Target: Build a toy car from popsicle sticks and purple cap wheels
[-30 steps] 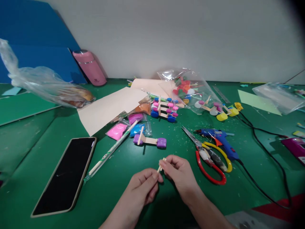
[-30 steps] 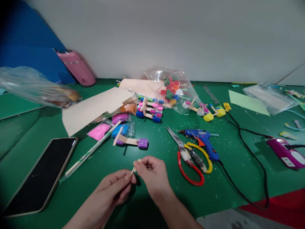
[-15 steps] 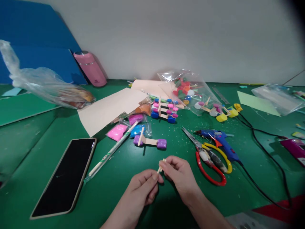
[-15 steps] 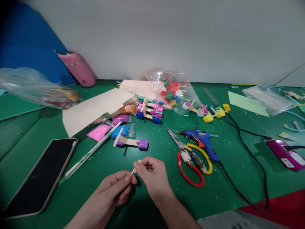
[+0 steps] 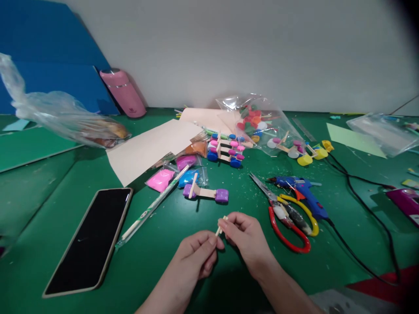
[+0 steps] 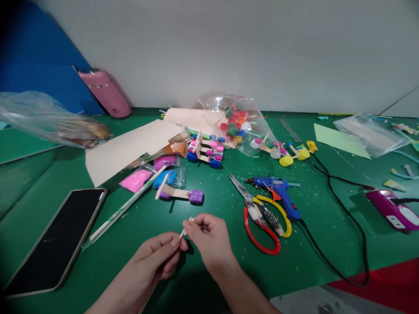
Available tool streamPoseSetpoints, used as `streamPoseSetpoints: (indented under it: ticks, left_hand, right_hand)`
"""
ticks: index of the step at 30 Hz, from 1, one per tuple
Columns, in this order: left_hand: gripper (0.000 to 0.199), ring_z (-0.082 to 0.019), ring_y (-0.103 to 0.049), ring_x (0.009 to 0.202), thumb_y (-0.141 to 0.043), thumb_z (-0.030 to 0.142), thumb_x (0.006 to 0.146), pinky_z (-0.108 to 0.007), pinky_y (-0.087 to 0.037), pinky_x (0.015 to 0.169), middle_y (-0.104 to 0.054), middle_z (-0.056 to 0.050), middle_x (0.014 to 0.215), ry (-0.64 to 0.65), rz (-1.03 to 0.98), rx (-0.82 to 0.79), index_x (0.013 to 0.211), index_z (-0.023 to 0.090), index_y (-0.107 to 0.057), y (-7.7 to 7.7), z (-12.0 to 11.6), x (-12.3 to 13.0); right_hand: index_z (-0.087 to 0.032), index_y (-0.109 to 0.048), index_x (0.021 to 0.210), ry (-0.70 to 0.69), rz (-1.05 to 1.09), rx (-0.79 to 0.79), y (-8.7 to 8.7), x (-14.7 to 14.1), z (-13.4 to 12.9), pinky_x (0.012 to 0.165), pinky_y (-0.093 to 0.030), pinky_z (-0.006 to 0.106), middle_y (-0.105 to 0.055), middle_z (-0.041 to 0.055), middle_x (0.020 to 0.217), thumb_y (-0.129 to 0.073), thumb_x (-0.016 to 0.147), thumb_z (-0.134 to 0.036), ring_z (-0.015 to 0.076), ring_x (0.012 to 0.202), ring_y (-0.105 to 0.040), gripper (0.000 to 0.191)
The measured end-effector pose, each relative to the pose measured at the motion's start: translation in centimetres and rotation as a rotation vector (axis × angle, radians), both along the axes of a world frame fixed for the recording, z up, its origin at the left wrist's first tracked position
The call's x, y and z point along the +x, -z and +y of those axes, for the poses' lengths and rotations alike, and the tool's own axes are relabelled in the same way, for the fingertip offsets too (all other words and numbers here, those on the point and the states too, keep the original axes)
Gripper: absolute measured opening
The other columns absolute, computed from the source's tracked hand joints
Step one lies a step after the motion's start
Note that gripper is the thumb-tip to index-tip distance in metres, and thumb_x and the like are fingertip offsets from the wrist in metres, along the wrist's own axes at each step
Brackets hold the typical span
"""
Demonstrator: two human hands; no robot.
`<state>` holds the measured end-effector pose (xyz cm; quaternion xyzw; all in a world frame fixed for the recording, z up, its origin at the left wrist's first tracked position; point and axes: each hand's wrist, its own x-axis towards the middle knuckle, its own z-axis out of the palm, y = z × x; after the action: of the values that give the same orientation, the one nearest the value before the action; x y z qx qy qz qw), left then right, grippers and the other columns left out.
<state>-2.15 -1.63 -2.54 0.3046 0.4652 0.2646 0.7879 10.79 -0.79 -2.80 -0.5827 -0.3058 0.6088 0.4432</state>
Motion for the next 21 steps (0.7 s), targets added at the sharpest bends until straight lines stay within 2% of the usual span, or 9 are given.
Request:
streamPoseSetpoints:
  ticks: [5, 21]
  left_hand:
    - [0.025, -0.005, -0.021, 0.041, -0.049, 0.035, 0.08, -0.024, -0.009, 0.043, -0.035, 0.008, 0.043, 0.004, -0.005, -0.003, 0.071, 0.013, -0.055, 0.41, -0.1, -0.07]
    - [0.023, -0.006, -0.021, 0.043, -0.047, 0.031, 0.082, -0.025, -0.01, 0.044, -0.034, 0.008, 0.045, 0.009, 0.007, 0.009, 0.071, 0.013, -0.055, -0.03, -0.09, 0.03]
  right_hand:
    - [-0.016, -0.047, 0.049, -0.002, -0.002, 0.003, 0.08, 0.01, 0.07, 0.04, -0.017, 0.021, -0.038, -0.0089, 0.041, -0.064, 0.062, -0.034, 0.0042, 0.041, -0.026, 0.028]
    - [-0.016, -0.048, 0.049, 0.004, 0.004, 0.01, -0.05, 0.02, -0.06, 0.039, -0.017, 0.021, -0.038, -0.0088, 0.041, -0.066, 0.061, -0.035, 0.0039, 0.04, -0.026, 0.028]
